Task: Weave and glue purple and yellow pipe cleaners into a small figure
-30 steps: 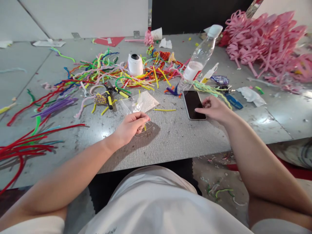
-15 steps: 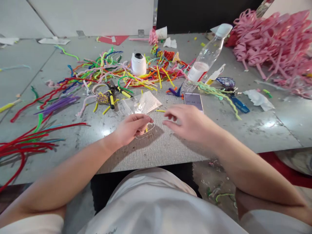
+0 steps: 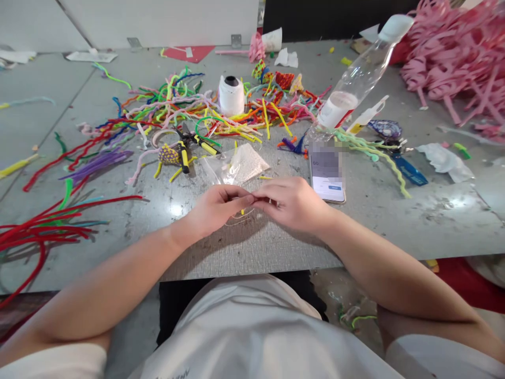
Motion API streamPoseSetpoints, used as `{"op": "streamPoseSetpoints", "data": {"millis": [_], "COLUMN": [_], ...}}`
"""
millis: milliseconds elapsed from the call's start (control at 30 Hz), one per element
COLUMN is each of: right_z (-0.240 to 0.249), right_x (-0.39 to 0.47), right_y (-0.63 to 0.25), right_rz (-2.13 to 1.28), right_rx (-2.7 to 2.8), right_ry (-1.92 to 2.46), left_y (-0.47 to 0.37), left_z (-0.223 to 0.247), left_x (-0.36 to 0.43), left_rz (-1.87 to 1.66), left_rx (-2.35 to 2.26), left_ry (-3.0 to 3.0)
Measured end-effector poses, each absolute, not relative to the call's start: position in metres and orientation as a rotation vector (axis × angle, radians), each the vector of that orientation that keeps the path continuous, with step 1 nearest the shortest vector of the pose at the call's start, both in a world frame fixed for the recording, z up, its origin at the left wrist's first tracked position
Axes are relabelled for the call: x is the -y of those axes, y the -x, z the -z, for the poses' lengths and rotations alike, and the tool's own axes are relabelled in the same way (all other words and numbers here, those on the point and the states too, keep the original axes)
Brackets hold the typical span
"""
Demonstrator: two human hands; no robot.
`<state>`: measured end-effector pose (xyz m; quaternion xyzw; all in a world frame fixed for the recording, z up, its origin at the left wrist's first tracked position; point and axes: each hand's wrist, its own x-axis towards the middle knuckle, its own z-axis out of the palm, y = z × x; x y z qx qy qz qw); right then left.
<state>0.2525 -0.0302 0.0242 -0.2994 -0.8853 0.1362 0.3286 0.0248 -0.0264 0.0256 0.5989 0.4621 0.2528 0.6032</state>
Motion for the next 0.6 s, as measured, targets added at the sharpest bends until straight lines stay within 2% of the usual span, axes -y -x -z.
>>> {"op": "streamPoseSetpoints", "data": {"millis": [300, 600], "right_z": [-0.031, -0.018], "right_x": [0.028, 0.035], "right_y": [-0.256, -0.251], "right_rz": [-0.816, -0.360], "right_rx": [2.238, 2.483], "right_ry": [0.760, 0.769], "left_y": [-0.022, -0.022], "left_z": [-0.025, -0.021], "left_x": [0.026, 0.025], "left_rz": [-0.504, -0.500], "left_rx": [-1.033, -1.077], "left_ry": [-1.460, -1.555]}}
